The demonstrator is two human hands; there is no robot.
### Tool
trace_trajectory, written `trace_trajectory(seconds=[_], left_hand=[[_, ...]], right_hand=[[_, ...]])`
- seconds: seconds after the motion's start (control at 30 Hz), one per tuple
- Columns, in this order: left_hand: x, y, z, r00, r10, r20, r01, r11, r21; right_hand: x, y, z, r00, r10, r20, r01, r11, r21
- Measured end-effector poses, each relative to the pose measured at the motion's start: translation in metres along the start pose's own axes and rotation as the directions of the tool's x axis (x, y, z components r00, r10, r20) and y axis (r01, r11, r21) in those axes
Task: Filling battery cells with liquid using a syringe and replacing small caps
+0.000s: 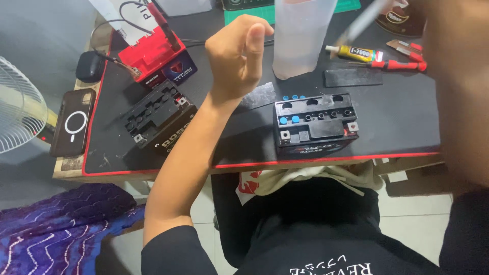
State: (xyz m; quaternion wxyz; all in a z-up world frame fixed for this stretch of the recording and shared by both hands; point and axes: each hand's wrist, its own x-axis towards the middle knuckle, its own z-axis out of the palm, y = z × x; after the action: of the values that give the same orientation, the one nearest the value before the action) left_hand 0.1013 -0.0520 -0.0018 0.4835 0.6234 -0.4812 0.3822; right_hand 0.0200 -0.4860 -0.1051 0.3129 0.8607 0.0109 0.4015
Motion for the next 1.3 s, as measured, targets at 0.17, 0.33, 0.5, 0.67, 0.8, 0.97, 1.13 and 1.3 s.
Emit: trace_trajectory(seconds=[0.17, 0.33, 0.5, 0.67, 0.8, 0.97, 1.13, 1.3], left_hand=[[-0.002, 0.008, 0.001, 1.0, 0.004, 0.005, -0.004, 0.999, -0.046], [0.0, 0.021, -0.001, 0.999, -0.004, 0.054, 0.007, 0.998, -0.055], [0.003, 0.033, -0.003, 0.984, -0.064, 0.165, 0.108, 0.955, -0.276], [0.004, 0.031, -0.005, 0.959, -0.093, 0.267, 0.194, 0.904, -0.381], [0.012, 0.027, -0.012, 0.825, -0.074, 0.56, 0.399, 0.778, -0.486], [0.013, 0.023, -0.013, 0.656, -0.021, 0.755, 0.524, 0.733, -0.434], [0.001, 0.025, -0.002, 0.678, 0.058, 0.733, 0.458, 0.746, -0.483], [0.005, 0.032, 0.001, 0.675, 0.143, 0.724, 0.381, 0.773, -0.508]], right_hand=[[0.097, -0.088, -0.19, 0.975, 0.221, -0.036, 0.086, -0.221, 0.971], [0.108, -0.098, -0.205, 0.969, 0.22, -0.113, 0.155, -0.183, 0.971], [0.108, -0.106, -0.21, 0.962, 0.226, -0.153, 0.195, -0.178, 0.964], [0.115, -0.105, -0.222, 0.97, 0.19, -0.15, 0.185, -0.186, 0.965], [0.123, -0.107, -0.228, 0.98, 0.087, -0.177, 0.188, -0.135, 0.973], [0.127, -0.101, -0.221, 0.974, 0.025, -0.225, 0.226, -0.149, 0.963], [0.135, -0.093, -0.228, 0.971, -0.042, -0.235, 0.222, -0.192, 0.956], [0.13, -0.098, -0.225, 0.991, -0.009, -0.136, 0.124, -0.37, 0.921]])
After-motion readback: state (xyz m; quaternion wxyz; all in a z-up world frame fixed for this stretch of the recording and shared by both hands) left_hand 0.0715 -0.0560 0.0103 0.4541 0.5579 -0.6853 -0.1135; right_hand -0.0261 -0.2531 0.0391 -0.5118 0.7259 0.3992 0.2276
